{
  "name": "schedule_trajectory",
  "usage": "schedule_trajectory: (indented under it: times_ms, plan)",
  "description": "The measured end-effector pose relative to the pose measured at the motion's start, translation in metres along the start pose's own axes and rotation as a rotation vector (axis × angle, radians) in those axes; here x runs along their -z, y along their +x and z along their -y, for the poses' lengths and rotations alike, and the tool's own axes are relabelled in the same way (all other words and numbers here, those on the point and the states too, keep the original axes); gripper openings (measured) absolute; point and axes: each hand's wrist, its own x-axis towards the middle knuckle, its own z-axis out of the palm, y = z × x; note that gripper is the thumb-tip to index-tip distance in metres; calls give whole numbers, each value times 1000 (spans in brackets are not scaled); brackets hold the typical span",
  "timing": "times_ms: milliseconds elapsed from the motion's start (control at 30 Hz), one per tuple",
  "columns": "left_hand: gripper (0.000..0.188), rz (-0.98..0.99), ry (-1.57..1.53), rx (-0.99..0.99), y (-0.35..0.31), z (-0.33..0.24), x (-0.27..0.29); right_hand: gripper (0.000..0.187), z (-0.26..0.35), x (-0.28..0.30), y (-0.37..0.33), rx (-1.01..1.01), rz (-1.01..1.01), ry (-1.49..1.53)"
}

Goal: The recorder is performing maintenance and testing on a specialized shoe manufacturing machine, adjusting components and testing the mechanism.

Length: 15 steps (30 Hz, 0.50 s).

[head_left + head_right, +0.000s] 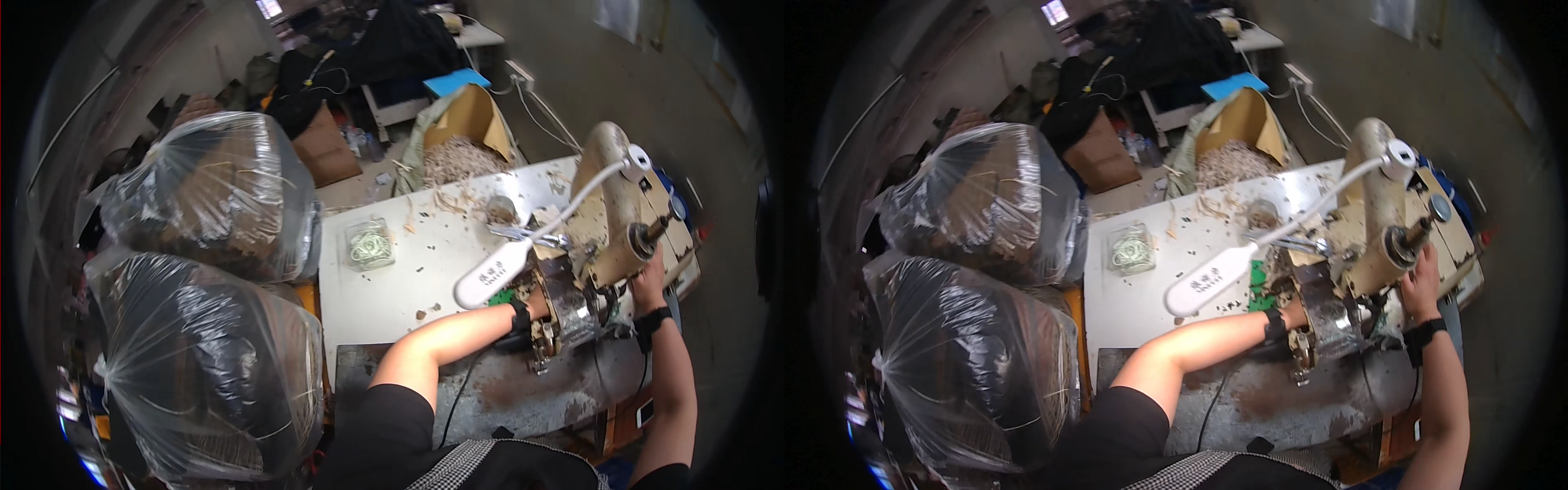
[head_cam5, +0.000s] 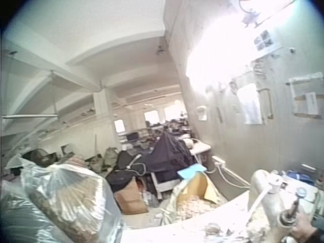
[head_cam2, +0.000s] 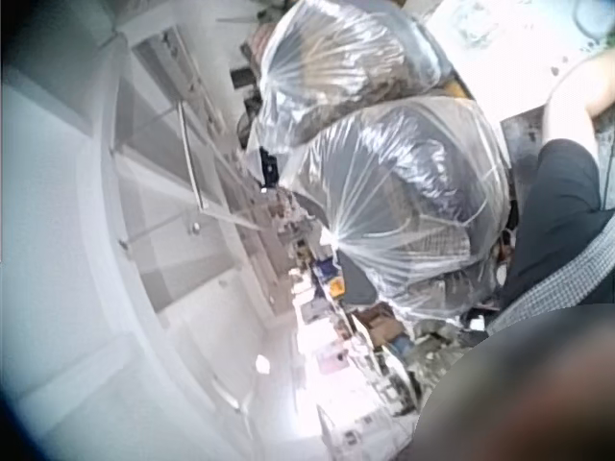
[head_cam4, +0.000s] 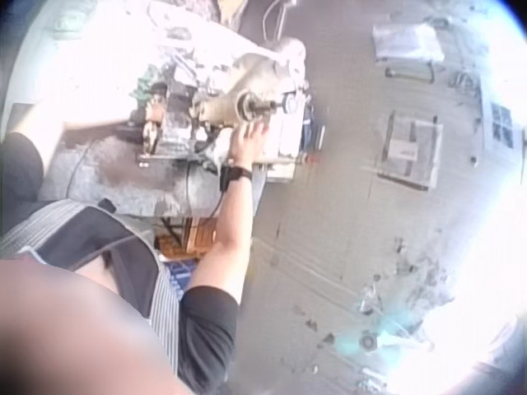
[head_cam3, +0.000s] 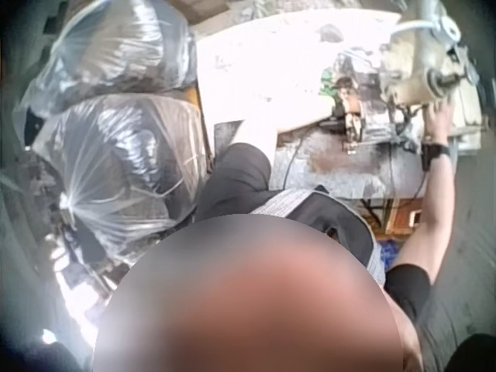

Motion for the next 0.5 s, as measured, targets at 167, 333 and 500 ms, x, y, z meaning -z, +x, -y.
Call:
schedule_trajectory:
  times_ms: [167, 333, 500]
  plan:
    - [24, -2, 77, -22, 10, -6, -7, 46, 7, 0, 4, 71, -2, -18]
    - [24, 41, 110, -91, 32, -22, -39, 45, 5, 0, 5, 80, -30, -88]
    - [24, 97, 136, -155, 50, -40, -68, 41, 8, 3, 5, 92, -53, -132]
